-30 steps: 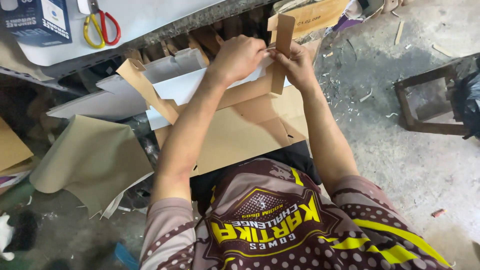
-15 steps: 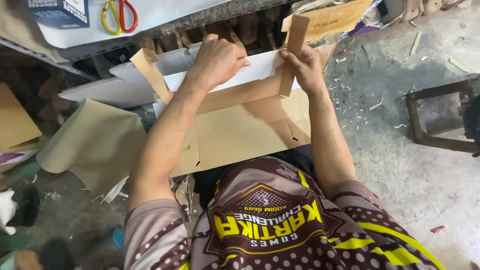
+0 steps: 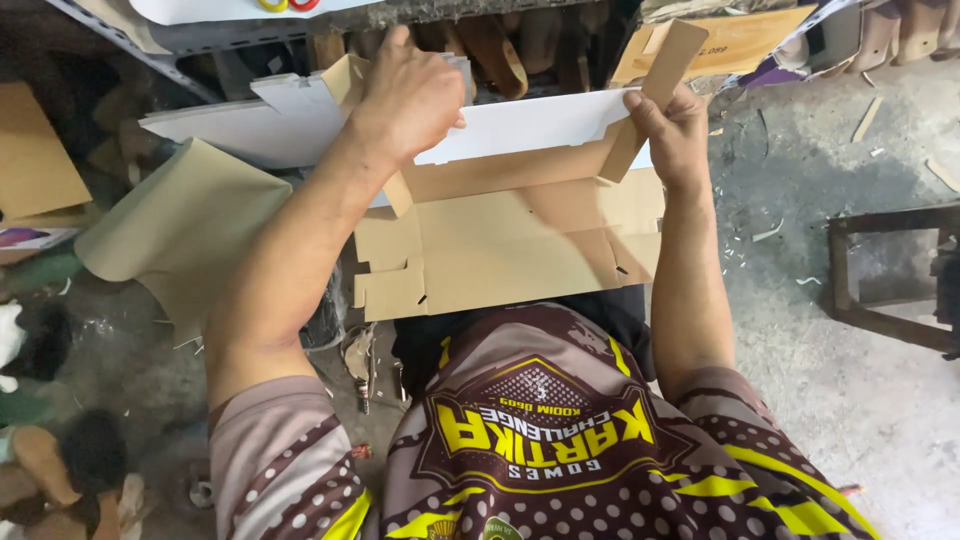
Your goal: The person assembles a flat cardboard box by folding the side flaps and tucking the tabs into the slots. They manipulate the cardboard by hand to form the box structure, folding the top and bottom flaps to complete the assembly.
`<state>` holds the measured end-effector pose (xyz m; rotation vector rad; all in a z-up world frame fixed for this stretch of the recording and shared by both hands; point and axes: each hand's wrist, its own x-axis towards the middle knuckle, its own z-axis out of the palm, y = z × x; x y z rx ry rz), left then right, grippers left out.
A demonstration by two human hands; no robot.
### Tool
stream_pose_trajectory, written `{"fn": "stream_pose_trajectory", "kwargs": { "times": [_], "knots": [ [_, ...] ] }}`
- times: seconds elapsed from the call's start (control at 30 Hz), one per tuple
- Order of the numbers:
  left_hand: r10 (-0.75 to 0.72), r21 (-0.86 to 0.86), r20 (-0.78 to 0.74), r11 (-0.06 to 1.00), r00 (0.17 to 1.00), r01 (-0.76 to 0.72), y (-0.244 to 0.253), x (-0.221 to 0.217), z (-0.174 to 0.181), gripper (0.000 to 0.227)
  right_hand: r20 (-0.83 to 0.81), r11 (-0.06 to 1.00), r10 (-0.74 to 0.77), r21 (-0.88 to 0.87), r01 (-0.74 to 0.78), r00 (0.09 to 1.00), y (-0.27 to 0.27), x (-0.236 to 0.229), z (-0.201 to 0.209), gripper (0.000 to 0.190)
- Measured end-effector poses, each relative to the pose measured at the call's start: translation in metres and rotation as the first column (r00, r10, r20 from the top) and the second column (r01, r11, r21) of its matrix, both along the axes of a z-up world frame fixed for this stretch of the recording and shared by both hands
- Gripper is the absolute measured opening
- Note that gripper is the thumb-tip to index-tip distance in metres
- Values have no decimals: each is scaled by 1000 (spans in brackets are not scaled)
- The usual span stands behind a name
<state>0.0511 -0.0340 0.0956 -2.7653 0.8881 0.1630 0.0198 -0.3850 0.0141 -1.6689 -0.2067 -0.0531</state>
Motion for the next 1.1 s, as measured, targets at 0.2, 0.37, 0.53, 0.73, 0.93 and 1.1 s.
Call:
{"fn": "stream_pose_trajectory", "kwargs": {
  "times": [0.2, 0.37, 0.53, 0.73, 0.93, 1.1],
  "knots": [
    [103, 309, -37, 947, 994, -87, -2, 6, 25, 18, 33, 1000, 6, -21, -5, 999, -7, 0, 3, 18],
    [175, 348, -65, 927, 982, -142, 3, 7, 23, 31, 62, 999, 32, 17, -33, 998, -4, 0, 4, 20],
    [135, 457, -49, 884, 990, -98, 1, 11, 16, 29, 62, 999, 34, -35, -32, 998, -3, 2, 6, 15],
    [16, 247, 311, 964, 950, -97, 19, 4, -9, 29, 115, 998, 30, -52, -25, 993, 0, 8, 11, 23],
    [-6, -165, 503, 981, 864, 103, -13, -34, 23, 52, 96, 998, 21, -68, -15, 995, -11, 10, 8, 25],
    [-67, -438, 369, 867, 927, 238, -13, -41, -12, 99, 55, 998, 0, -55, 3, 998, -8, 11, 9, 22]
  ]
}}
